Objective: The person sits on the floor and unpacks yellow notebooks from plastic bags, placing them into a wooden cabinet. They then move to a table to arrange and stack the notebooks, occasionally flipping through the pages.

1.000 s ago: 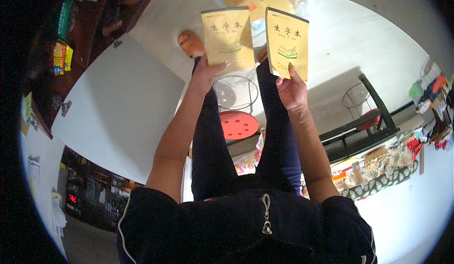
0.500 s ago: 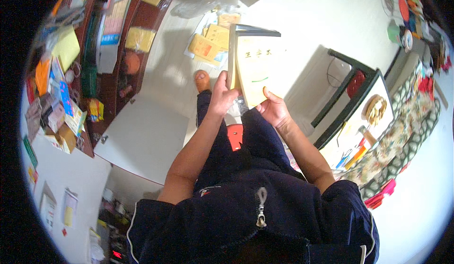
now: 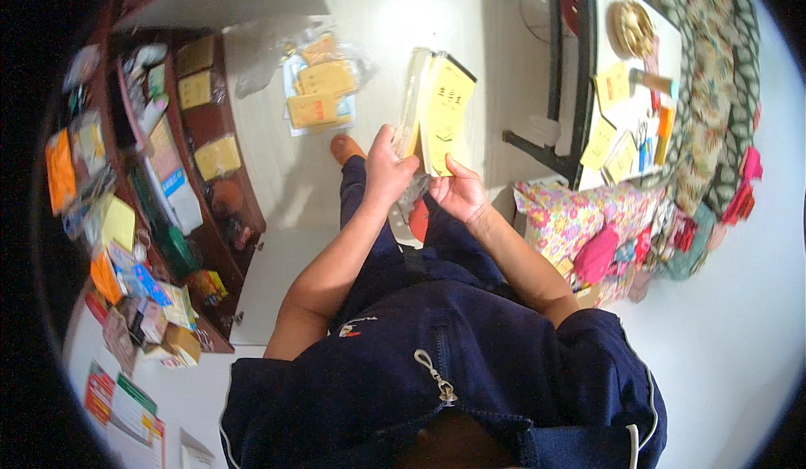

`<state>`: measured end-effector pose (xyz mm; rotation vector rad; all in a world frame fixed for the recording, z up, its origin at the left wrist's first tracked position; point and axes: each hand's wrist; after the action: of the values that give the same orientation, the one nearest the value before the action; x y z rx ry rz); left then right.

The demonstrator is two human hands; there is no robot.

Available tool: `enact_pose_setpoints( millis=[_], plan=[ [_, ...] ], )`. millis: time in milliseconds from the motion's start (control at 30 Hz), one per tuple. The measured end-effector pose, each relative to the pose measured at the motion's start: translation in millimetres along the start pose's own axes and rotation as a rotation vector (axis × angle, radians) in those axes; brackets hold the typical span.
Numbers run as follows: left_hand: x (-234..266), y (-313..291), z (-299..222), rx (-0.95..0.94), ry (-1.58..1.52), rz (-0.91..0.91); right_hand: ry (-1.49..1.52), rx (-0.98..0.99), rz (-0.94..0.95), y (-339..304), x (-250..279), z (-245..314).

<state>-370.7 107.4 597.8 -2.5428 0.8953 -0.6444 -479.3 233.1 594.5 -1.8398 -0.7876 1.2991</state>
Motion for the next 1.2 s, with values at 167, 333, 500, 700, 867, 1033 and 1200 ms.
enact_pose_setpoints(
  millis=[167, 333, 500, 700, 867, 1033, 1200],
  plan=[
    [-64, 0, 14, -0.008, -0.258, 0.107, 0.111, 0.081, 0.05, -15, 33, 37],
    [-131, 11, -32, 0.106, -0.108, 0.21, 0.051, 0.163, 0.091, -30, 54, 102],
    [-243, 29, -48, 0.062, -0.135, 0.296, 0.058, 0.25, 0.048, -64, 74, 205],
    [-406, 27, -128, 0.201, -0.49, 0.475, -0.155, 0.585, -0.044, -156, 89, 343],
    [-546, 49, -166, 0.311, -0.583, 0.679, -0.074, 0.908, -0.193, -201, 104, 448],
    [-649, 91, -216, 0.336, -0.573, 0.9, -0.058, 0.993, -0.247, -208, 110, 552],
    [-722, 152, -206, 0.381, -0.471, 0.787, 0.006, 0.94, -0.186, -194, 107, 629]
  ],
)
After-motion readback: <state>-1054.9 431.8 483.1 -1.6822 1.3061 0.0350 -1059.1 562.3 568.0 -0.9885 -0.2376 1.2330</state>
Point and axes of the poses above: each hand's wrist, its own y-axis towards the middle knuckle, its own x-axis out of the back of the hand, z = x × y, and after that the axes turned 13 degrees about y, right-handed
